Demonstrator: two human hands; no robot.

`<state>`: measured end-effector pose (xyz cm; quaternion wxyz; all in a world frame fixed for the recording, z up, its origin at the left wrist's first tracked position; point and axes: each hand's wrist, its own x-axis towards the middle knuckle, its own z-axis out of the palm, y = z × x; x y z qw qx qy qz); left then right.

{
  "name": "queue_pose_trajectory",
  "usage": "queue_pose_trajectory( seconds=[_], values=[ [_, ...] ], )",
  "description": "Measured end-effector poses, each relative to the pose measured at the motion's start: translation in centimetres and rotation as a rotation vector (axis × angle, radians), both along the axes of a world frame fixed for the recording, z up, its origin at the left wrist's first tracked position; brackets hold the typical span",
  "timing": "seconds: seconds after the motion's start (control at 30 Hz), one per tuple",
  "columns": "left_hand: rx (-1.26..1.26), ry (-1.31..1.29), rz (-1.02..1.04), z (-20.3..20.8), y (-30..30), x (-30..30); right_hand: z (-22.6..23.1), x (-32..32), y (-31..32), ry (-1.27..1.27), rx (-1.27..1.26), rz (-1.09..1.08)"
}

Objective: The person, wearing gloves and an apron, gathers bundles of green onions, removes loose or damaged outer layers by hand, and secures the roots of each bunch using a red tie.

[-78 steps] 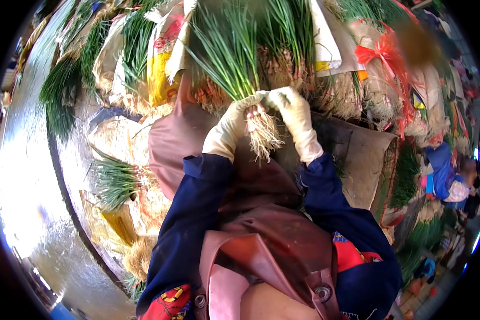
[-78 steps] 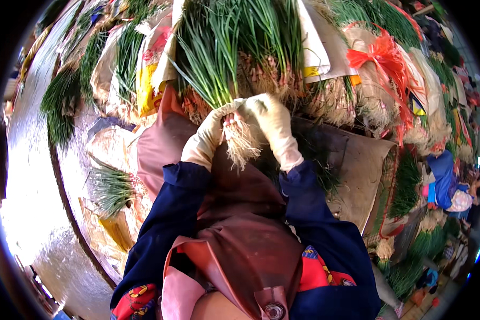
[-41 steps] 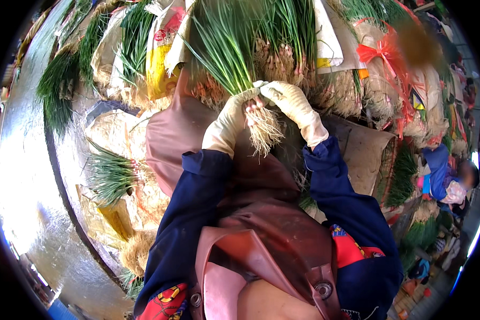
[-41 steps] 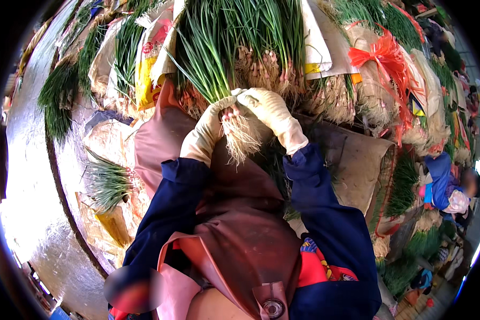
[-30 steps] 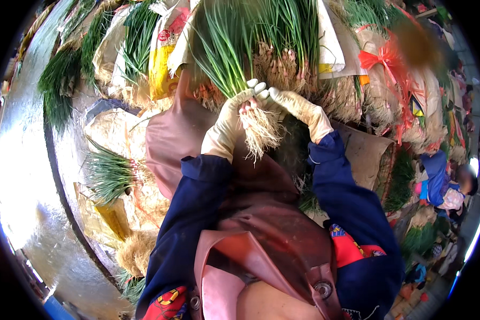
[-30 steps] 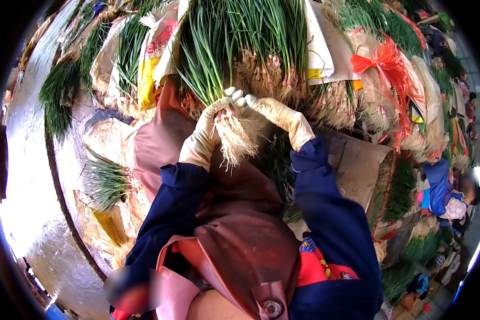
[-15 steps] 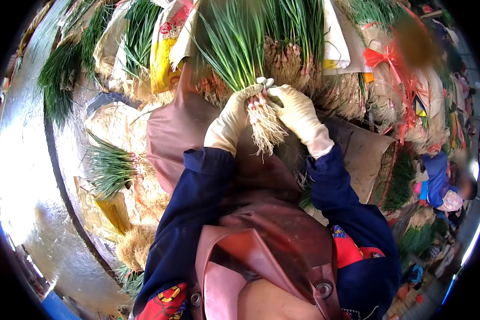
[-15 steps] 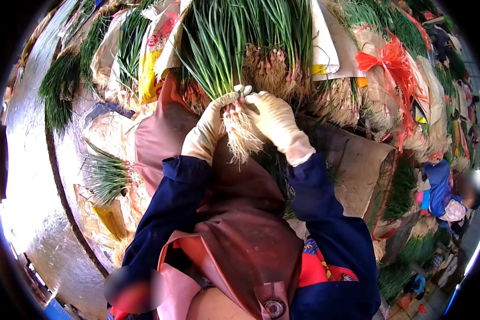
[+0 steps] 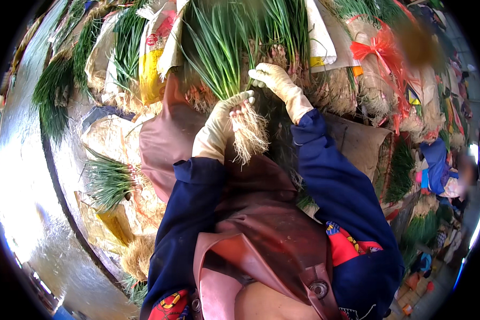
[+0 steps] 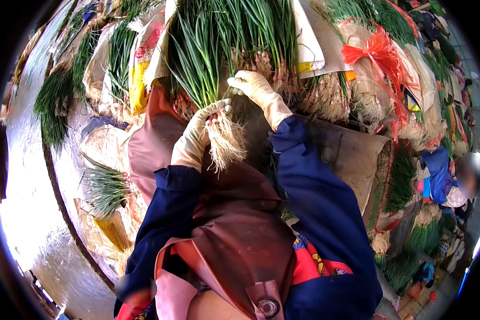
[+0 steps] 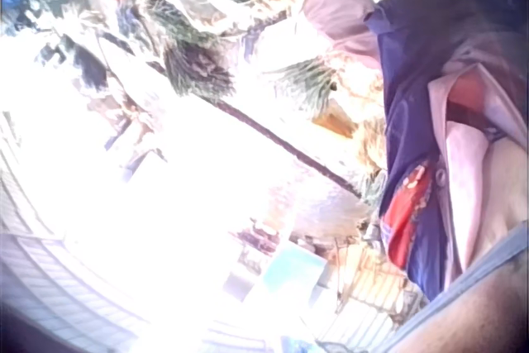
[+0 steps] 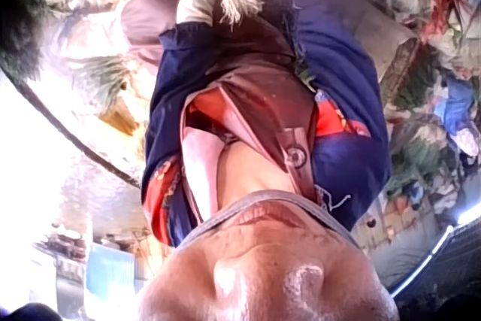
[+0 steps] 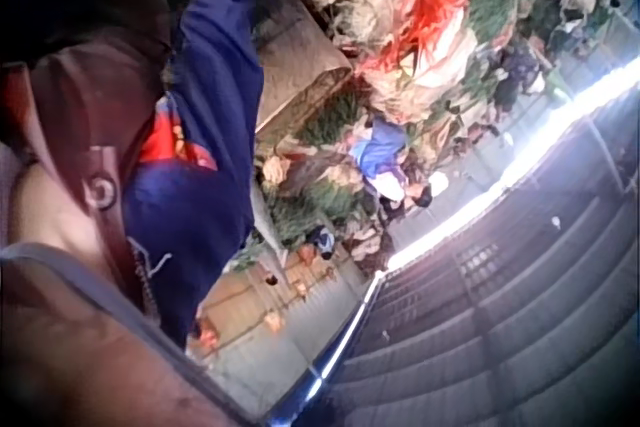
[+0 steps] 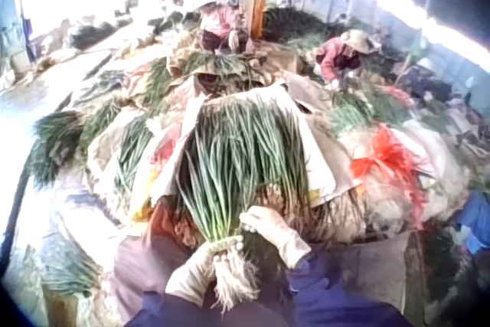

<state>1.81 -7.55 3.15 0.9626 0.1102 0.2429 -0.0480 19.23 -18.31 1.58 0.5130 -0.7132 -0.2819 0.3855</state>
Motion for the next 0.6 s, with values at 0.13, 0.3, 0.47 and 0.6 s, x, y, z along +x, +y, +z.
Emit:
queue_pose_trajectory(
  seconds=[0.13, 0.3, 0.47, 0.6],
  values=[
    [0.053, 0.1, 0.039, 1.3, -0.2, -1.3, 0.6, -1.2, -1.4, 0.123, -0.012, 0.032],
    [-0.366, -0.28, 0.019, 3.5, -0.4, -2.1, -3.3, 3.2, -9.3, -0.64, -0.108, 0.195],
    [-0.062, -0.316, 0.163, 2.5, 0.4, -2.5, 1.3, 3.2, -9.8, -0.33, -0.897, 0.236],
    [0.076, -0.149, 0.109, 1.4, -0.3, -0.9, -1.3, 6.1, -7.1, -0.297, -0.782, -0.238]
  ],
)
